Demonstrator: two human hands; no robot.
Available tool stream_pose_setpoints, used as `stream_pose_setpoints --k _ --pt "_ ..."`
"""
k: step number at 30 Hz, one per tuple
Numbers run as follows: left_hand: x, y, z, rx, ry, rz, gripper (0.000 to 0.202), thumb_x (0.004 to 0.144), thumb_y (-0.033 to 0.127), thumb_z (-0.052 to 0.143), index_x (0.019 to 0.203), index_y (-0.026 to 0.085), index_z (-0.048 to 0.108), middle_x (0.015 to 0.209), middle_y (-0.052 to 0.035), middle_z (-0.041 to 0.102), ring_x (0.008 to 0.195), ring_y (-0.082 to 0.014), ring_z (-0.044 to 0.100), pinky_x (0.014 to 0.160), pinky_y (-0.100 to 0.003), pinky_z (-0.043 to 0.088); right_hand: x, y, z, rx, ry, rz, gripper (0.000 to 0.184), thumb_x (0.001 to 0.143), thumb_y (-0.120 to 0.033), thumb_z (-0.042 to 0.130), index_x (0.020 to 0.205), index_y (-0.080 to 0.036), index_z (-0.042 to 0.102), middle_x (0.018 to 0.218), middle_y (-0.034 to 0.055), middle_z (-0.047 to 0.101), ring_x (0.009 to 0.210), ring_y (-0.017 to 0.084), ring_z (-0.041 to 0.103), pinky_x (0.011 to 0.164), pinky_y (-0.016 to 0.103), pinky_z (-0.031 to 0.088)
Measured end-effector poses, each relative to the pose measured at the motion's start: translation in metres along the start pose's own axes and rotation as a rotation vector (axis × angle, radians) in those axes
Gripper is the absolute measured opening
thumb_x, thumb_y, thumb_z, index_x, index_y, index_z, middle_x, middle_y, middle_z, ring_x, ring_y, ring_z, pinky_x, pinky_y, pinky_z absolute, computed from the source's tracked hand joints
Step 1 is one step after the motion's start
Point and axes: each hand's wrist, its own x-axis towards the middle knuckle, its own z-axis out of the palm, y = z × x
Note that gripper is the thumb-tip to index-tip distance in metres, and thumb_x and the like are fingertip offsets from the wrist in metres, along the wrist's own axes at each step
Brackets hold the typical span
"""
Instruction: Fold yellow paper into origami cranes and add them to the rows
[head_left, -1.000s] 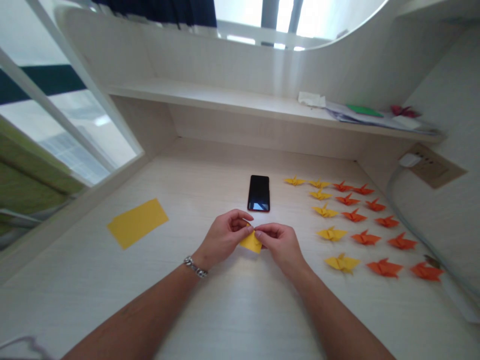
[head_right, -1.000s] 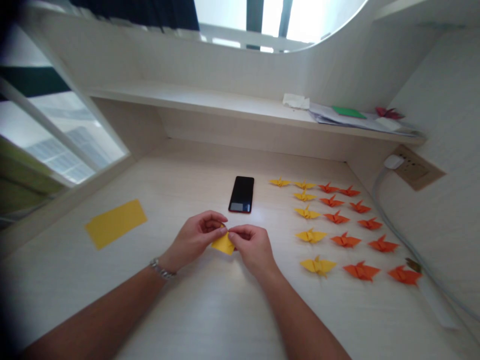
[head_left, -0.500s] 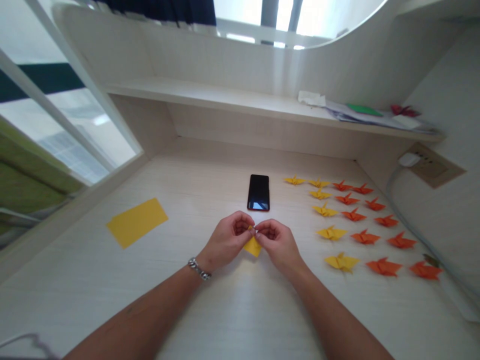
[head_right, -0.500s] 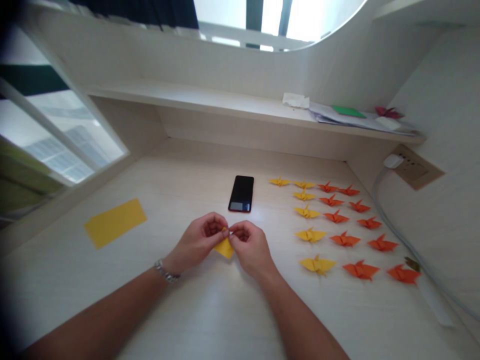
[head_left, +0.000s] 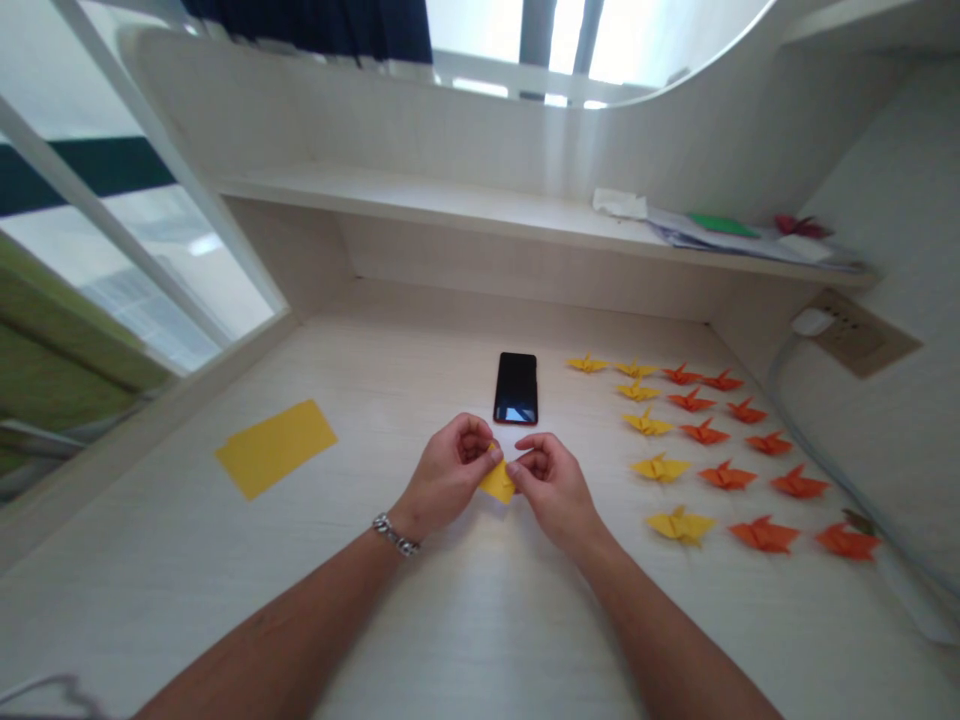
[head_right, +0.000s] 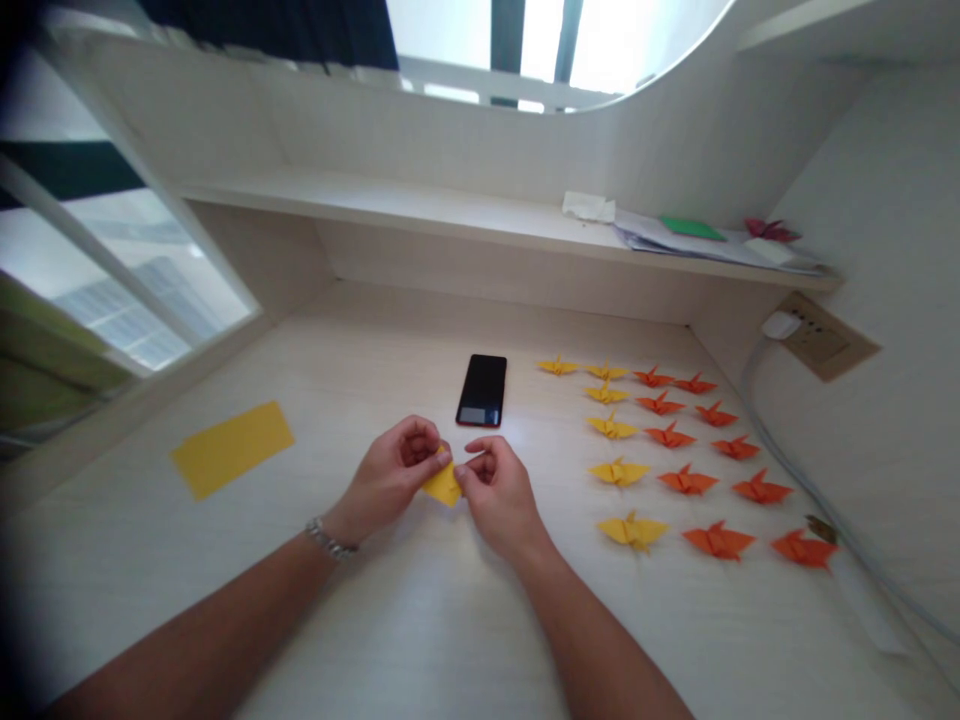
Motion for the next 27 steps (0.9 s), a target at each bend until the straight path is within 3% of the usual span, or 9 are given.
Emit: stream_pose_setpoints --k 4,13,27 --pt "0.0009 0.0006 -0.0023 0.011 0.018 0.010 0.025 0.069 0.023 0.069 0.082 0.017 0.048 0.073 0.0006 0.058 0.066 -0.0114 0.058 0.061 -0.023 0.048 0.0011 0.0026 -0.0040 -0.188 -0.104 0.049 0.016 0.076 -0.032 0.058 0.074 -0.017 0.062 0.062 0.0013 0.062 0.058 0.014 0.057 0.056 0.025 0.044" --pt "0.0021 0.0016 -0.0050 -0.003 0.014 0.036 0.024 0.072 0.019 0.066 0.084 0.018 0.046 0.074 0.0017 0.057 0.066 -0.0099 0.057 0.062 -0.021 0.047 -0.0030 0.0004 -0.0034 -0.331 -0.066 -0.018 0.021 0.083 -0.034 0.052 0.072 -0.018 0.060 0.061 0.0009 0.062 0.057 0.014 0.055 0.054 0.024 0.041" --pt "0.0020 -0.0002 -0.0050 -0.060 0.018 0.034 0.027 0.071 0.019 0.069 0.085 0.018 0.046 0.073 0.0021 0.059 0.065 -0.0100 0.057 0.061 -0.022 0.047 -0.0015 -0.0021 -0.0060 -0.257 -0.119 0.032 0.021 0.082 -0.035 0.054 0.077 -0.016 0.060 0.063 0.0015 0.062 0.057 0.013 0.056 0.056 0.024 0.043"
